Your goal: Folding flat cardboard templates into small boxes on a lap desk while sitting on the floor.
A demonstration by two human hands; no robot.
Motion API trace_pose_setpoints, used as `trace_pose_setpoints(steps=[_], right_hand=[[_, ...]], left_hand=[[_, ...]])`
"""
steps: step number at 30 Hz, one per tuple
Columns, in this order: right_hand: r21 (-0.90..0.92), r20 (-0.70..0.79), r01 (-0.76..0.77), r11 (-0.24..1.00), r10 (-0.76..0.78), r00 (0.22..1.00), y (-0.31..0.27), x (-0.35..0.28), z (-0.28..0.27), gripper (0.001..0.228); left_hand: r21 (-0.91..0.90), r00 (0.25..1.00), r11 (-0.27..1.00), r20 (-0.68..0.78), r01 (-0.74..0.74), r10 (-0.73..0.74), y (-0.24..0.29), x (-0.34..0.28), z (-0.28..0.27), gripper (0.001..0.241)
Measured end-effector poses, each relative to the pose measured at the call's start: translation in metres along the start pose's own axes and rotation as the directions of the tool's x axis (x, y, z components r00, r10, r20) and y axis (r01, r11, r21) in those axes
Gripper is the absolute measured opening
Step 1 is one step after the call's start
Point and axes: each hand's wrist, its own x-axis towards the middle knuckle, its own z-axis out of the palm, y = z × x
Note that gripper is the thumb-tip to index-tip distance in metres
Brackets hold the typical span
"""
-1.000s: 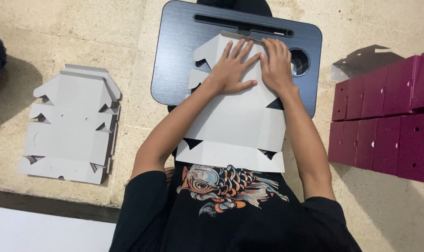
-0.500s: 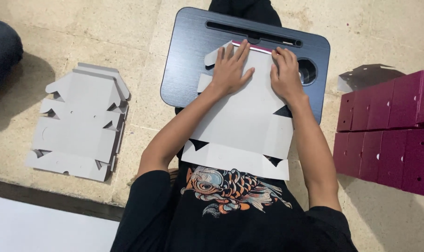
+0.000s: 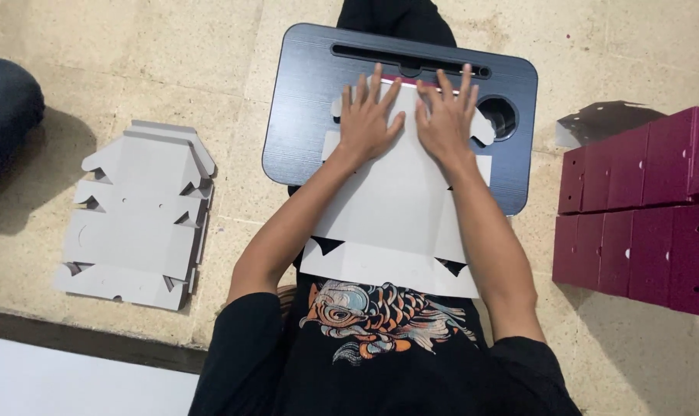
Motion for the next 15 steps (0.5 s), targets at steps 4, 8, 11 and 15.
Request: trace_pose_setpoints(steps=[4, 8, 11, 15], right_hand=[[-0.052, -0.006, -0.043, 0.998, 0.043, 0.999, 0.022, -0.010, -0.012, 0.033], [-0.099, -0.046, -0.010, 0.995, 0.005, 0.999, 0.020, -0.009, -0.009, 0.028], [-0.070, 0.043, -0.041, 0.997, 0.044, 0.998, -0.002, 0.002, -0.004, 0.034], [-0.035, 0.028, 0.054, 0.998, -0.053, 0.998, -0.014, 0.010, 0.014, 0.039]], left_hand=[[0.003, 0.999, 0.999, 0.023, 0.036, -0.036, -0.013, -0.007, -0.011, 0.070], [0.038, 0.999, 0.999, -0.030, -0.034, 0.035, -0.013, -0.009, -0.014, 0.070], [0.064, 0.986, 0.985, -0.046, -0.160, 0.163, -0.013, -0.006, -0.020, 0.070], [0.078, 0.957, 0.957, -0.064, -0.279, 0.284, -0.018, -0.002, -0.015, 0.067]])
